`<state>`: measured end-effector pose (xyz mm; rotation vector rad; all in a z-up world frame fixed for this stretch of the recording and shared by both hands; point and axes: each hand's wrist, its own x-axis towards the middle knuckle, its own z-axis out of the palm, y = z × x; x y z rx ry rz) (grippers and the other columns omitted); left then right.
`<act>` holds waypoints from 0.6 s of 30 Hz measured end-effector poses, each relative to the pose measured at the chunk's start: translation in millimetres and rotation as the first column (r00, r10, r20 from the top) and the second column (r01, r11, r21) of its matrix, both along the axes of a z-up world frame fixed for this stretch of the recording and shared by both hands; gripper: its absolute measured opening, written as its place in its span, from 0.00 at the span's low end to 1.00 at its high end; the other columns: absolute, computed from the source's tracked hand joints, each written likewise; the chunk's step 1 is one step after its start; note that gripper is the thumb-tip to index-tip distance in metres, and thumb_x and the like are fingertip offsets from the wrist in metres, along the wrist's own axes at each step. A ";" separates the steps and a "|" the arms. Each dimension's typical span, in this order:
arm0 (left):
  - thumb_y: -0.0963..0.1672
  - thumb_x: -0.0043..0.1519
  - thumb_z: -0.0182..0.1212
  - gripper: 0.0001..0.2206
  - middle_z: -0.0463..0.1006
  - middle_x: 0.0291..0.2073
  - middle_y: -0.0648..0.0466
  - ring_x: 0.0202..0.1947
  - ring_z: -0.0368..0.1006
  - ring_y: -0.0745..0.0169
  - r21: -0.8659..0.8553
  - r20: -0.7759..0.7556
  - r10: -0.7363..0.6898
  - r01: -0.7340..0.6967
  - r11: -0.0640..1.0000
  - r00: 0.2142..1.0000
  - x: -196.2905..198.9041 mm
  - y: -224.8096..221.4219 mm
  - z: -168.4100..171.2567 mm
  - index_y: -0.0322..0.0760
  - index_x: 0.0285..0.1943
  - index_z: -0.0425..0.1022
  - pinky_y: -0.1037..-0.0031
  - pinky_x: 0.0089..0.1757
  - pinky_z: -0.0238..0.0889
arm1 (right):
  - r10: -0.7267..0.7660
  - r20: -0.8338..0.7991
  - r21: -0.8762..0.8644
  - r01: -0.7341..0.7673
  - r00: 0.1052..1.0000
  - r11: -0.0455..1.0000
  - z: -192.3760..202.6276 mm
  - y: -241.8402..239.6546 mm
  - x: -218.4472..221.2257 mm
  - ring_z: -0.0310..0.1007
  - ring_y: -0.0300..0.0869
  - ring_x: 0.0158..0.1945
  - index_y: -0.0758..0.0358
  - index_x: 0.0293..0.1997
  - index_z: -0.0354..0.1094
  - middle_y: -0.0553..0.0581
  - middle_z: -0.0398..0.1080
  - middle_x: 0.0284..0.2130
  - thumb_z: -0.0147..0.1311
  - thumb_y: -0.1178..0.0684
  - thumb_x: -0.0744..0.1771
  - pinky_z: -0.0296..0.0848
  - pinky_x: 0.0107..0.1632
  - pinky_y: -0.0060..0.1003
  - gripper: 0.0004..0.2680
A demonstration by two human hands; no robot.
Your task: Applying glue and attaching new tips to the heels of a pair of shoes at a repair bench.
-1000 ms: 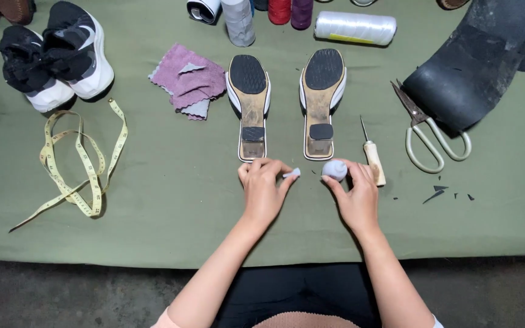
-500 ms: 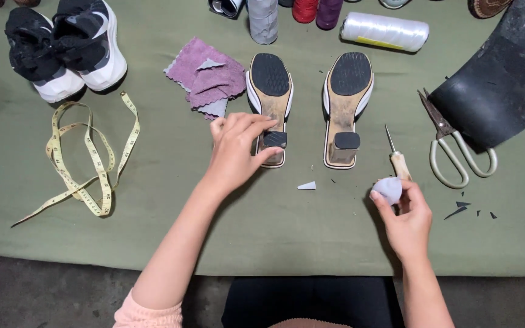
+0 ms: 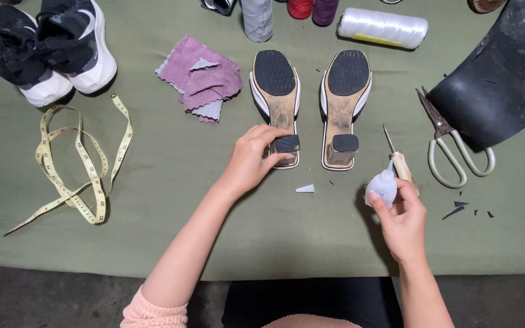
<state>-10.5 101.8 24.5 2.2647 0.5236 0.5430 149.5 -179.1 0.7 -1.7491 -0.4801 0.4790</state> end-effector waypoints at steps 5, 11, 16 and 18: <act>0.43 0.51 0.77 0.21 0.81 0.43 0.51 0.48 0.78 0.48 -0.035 -0.018 -0.014 0.013 0.999 1.000 -1.3 -3.9 11.4 0.42 0.55 0.80 0.60 0.50 0.71 | 0.081 -0.132 0.109 -0.067 0.988 0.992 18.0 19.4 -16.2 0.77 0.48 0.47 0.72 0.53 0.65 0.68 0.74 0.39 0.55 0.60 0.69 0.80 0.53 0.50 0.09; 0.45 0.53 0.75 0.24 0.79 0.46 0.50 0.52 0.76 0.47 -0.021 -0.224 -0.027 0.023 0.999 0.974 2.1 -10.5 53.4 0.42 0.60 0.77 0.54 0.51 0.71 | 0.119 -0.122 0.057 -0.112 0.985 0.992 -9.5 18.6 -13.3 0.75 0.40 0.37 0.70 0.53 0.69 0.62 0.73 0.34 0.63 0.60 0.65 0.80 0.43 0.40 0.13; 0.46 0.59 0.70 0.16 0.78 0.44 0.53 0.51 0.75 0.50 0.053 -0.218 -0.040 0.053 0.997 0.975 7.3 -4.5 44.9 0.44 0.56 0.80 0.56 0.50 0.71 | 0.101 -0.129 0.097 -0.089 0.987 0.991 12.8 29.0 -20.5 0.73 0.38 0.36 0.69 0.55 0.66 0.61 0.73 0.32 0.62 0.55 0.66 0.77 0.39 0.34 0.14; 0.45 0.58 0.71 0.15 0.79 0.43 0.52 0.49 0.77 0.50 0.024 -0.141 -0.014 0.018 1.000 0.990 5.0 -1.7 45.5 0.44 0.55 0.81 0.59 0.49 0.72 | 0.083 -0.145 0.115 -0.066 0.986 0.991 17.5 32.1 -20.1 0.73 0.39 0.35 0.69 0.55 0.67 0.61 0.72 0.33 0.60 0.54 0.67 0.76 0.37 0.33 0.13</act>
